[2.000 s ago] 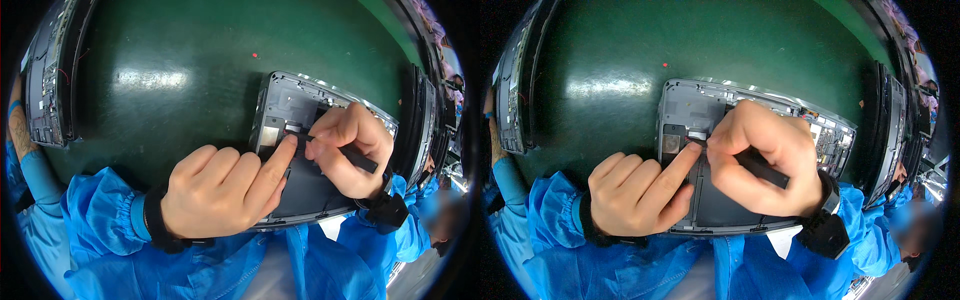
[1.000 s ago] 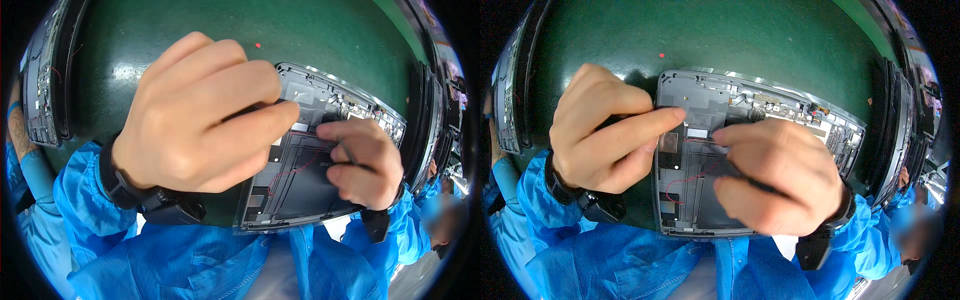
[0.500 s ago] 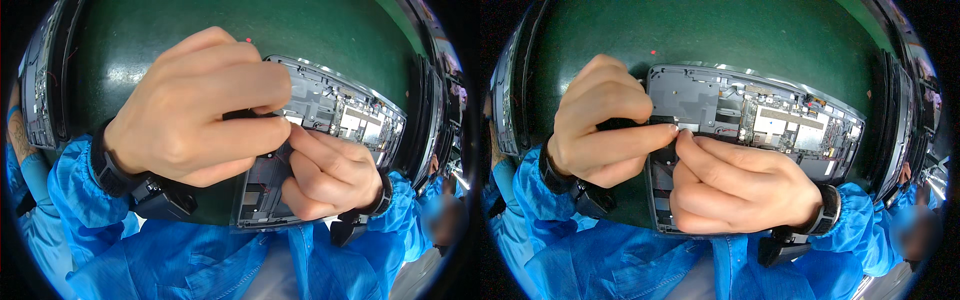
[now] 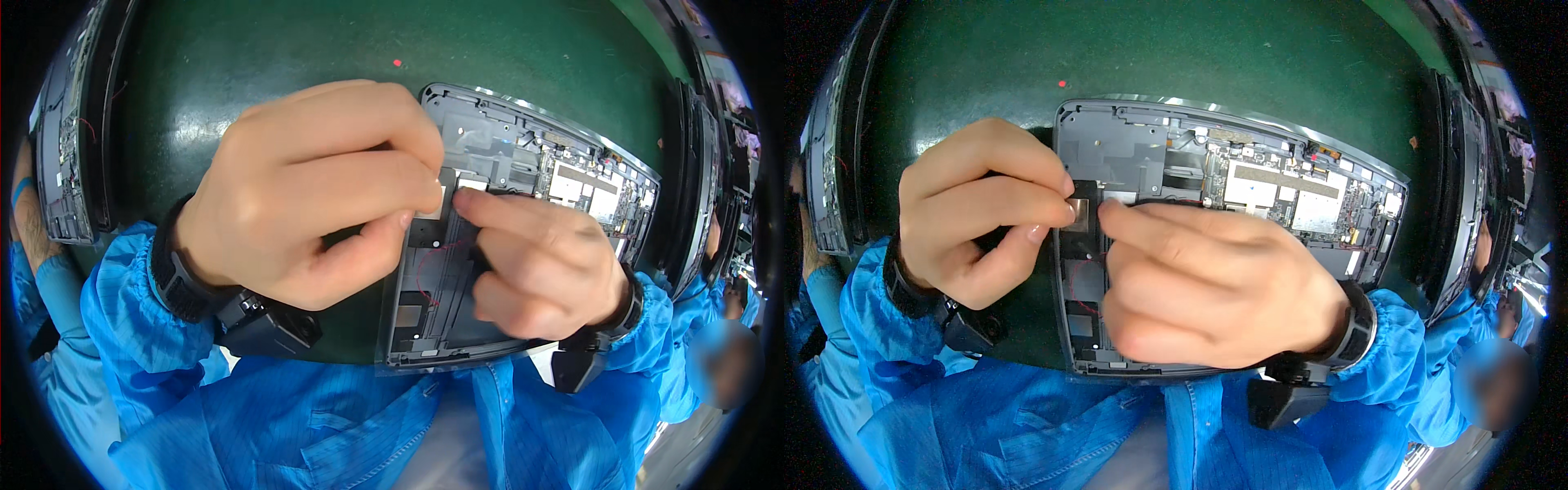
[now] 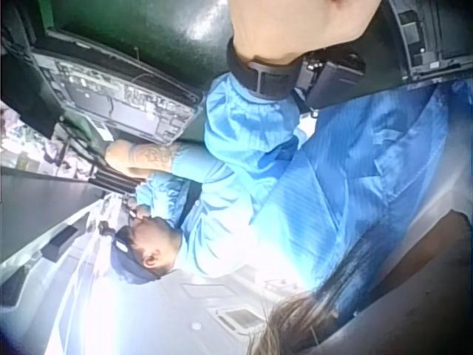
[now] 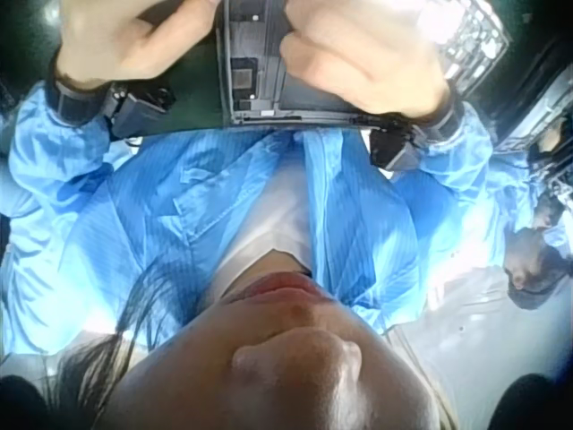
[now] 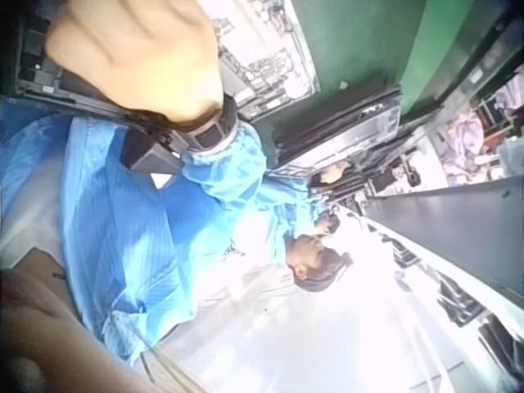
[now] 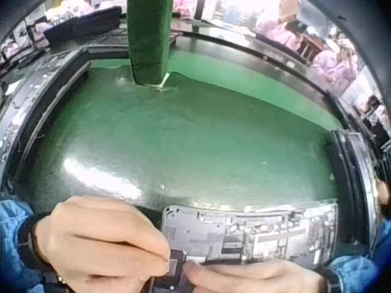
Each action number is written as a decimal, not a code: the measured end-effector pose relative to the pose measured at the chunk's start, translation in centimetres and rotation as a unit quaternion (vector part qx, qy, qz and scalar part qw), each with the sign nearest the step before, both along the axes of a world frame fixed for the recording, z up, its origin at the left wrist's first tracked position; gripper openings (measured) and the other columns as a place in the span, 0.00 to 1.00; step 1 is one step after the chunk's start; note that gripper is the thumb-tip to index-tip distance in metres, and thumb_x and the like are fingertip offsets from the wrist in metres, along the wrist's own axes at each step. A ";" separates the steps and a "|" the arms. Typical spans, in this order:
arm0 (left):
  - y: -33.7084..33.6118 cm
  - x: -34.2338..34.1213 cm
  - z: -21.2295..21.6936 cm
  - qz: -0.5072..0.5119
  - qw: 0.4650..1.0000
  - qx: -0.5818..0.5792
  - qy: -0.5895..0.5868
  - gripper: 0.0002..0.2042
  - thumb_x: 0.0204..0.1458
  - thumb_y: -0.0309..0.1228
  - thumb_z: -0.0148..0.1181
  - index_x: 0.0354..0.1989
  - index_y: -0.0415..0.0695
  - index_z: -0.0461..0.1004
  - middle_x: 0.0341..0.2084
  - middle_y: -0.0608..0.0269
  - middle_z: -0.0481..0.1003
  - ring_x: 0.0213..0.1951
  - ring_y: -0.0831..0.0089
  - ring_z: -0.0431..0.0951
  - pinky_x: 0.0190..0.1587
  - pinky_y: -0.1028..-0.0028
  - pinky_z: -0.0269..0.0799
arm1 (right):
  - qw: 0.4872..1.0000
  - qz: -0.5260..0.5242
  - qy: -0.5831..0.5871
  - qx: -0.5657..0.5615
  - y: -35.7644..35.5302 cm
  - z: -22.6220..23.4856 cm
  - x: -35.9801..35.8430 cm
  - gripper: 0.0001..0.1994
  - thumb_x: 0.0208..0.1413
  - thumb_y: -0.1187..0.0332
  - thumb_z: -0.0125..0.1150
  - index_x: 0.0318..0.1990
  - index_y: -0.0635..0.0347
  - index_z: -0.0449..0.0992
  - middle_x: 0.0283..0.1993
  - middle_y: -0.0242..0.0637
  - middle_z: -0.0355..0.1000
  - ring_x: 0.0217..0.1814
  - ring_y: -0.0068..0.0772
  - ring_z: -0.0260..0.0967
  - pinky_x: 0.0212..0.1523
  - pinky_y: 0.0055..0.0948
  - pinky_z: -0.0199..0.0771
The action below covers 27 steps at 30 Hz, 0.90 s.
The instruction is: The person assembles electronic devices along a conveyor line by routing internal wires and pressing them into the chassis using a hand tool and fingers, repeatedly processing devices one at a time.
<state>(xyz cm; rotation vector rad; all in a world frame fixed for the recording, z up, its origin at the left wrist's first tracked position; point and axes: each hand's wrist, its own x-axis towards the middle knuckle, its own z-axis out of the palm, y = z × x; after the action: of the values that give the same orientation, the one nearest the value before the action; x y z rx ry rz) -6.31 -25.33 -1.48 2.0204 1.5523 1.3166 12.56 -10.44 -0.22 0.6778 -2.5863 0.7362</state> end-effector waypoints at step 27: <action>0.4 0.7 0.5 0.043 0.997 -0.023 -0.053 0.06 0.44 0.19 0.58 0.31 0.38 0.77 0.32 0.55 0.74 0.34 0.64 0.77 0.36 0.73 0.71 | 0.994 -0.060 0.007 0.093 -0.7 0.8 0.0 0.10 0.37 0.66 0.56 0.31 0.54 0.71 0.36 0.33 0.69 0.49 0.36 0.73 0.48 0.26 0.77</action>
<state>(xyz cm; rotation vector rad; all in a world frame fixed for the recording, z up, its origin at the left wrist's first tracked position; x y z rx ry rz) -5.59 -24.92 -0.99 1.8436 1.6210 1.3814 12.55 -11.10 0.62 0.5727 -2.6778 0.4547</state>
